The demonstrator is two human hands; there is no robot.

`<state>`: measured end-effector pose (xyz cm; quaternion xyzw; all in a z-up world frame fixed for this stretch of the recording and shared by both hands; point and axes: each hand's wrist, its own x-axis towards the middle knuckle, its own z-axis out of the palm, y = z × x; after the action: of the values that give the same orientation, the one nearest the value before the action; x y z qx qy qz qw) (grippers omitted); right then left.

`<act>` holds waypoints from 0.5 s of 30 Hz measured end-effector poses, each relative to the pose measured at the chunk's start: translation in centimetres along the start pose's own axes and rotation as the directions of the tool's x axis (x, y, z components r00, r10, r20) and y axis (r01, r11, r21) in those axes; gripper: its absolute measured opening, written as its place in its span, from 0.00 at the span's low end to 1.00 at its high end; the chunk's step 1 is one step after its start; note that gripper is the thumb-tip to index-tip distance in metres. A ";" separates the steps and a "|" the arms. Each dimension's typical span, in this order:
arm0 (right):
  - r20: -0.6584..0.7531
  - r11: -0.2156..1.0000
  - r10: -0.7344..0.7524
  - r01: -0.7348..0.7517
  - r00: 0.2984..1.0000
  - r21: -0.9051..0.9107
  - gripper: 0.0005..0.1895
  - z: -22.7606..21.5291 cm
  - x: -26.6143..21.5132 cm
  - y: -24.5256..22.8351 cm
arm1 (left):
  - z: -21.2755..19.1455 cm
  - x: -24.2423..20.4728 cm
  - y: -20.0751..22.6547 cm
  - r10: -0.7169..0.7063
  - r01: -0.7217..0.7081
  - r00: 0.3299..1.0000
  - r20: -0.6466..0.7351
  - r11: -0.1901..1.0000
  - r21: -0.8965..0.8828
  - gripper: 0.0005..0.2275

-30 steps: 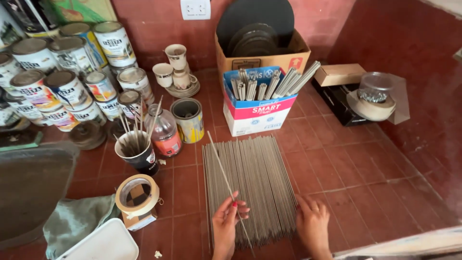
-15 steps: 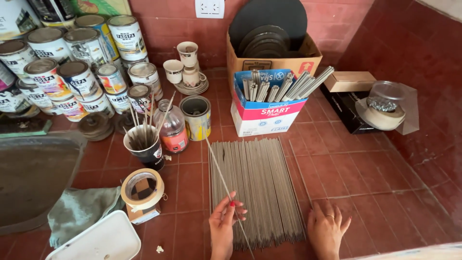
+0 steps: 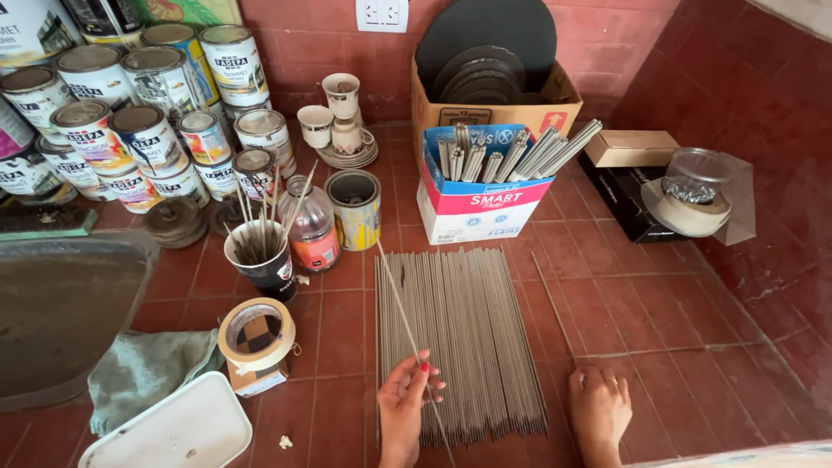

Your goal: Bundling thin metal rods together by aligning them and wrapping masking tape around one end.

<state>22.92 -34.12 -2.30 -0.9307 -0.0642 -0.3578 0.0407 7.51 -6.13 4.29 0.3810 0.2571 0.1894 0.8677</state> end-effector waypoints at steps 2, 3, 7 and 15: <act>0.068 0.995 0.100 -0.101 0.993 0.015 0.09 0.4 -0.3 0.7 | 0.2 -0.2 0.3 -0.019 0.020 1.000 -0.011 0.999 0.031 0.15; 0.068 0.995 0.099 -0.100 0.993 0.015 0.09 0.0 -0.2 0.7 | 0.4 -0.3 0.6 -0.019 0.019 1.000 -0.012 0.999 0.031 0.15; 0.461 0.814 0.329 -0.495 0.824 0.305 0.15 -1.4 -0.3 0.8 | 1.0 -0.8 1.6 -0.053 0.057 0.996 -0.075 0.997 0.058 0.15; 0.354 0.437 0.157 -0.386 0.922 0.813 0.24 -2.8 -5.0 -4.3 | 1.2 0.4 0.8 -0.025 0.026 0.999 -0.019 0.999 0.025 0.20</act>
<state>16.77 -30.66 -3.44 -0.8120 -0.0888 -0.1562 0.5553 8.46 -6.08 5.40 0.3868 0.2726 0.1787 0.8626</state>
